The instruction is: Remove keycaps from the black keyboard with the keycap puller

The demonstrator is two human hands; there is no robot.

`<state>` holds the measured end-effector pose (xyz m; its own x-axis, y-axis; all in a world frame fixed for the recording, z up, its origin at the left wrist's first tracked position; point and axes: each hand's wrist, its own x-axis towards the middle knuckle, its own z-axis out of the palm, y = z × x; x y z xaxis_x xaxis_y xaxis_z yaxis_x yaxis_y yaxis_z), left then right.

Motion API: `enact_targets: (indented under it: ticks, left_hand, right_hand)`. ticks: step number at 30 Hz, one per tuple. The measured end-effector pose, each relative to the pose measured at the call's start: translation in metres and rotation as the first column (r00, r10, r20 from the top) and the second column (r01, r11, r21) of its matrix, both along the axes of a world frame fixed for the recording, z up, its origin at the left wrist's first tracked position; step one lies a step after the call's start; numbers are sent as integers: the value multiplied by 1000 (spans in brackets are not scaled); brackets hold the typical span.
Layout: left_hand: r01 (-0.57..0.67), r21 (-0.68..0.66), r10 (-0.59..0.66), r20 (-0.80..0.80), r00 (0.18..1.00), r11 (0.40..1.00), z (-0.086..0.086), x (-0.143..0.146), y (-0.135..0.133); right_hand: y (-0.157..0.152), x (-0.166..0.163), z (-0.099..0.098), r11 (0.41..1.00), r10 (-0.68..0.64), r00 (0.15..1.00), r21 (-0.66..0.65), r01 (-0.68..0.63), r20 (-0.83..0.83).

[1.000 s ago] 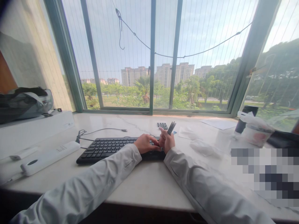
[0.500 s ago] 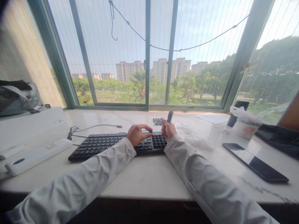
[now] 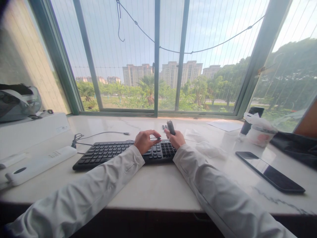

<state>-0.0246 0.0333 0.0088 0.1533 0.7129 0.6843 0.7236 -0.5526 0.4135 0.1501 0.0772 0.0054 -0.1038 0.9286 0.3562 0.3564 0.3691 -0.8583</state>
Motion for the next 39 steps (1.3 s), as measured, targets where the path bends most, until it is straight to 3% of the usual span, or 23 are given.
enact_targets:
  ticks: [3, 7, 21, 31, 36, 39]
  left_hand:
    - [-18, -8, 18, 10, 1000, 1000, 0, 0, 0]
    - [-51, -25, 52, 27, 998, 998, 2, -1, 0]
    - [-102, -80, 99, -45, 994, 992, 8, -2, -7]
    - [-117, -26, 113, -112, 987, 993, 9, -1, -10]
    - [-124, -21, 121, -114, 986, 992, 9, -1, -10]
    - [-161, -29, 157, -121, 980, 986, 9, -2, -8]
  right_hand:
    - [-3, 1, 2, 996, -3, 993, 85, -7, 118]
    - [-7, 3, 6, 987, 43, 988, 149, -66, 150]
    - [4, 4, -3, 979, 114, 980, 147, -139, 166]
    - [5, 3, -3, 987, 47, 982, 145, -74, 180]
    - [2, 4, 2, 981, -21, 964, 193, -32, 266]
    - [0, 8, 6, 960, -144, 900, 277, 27, 411]
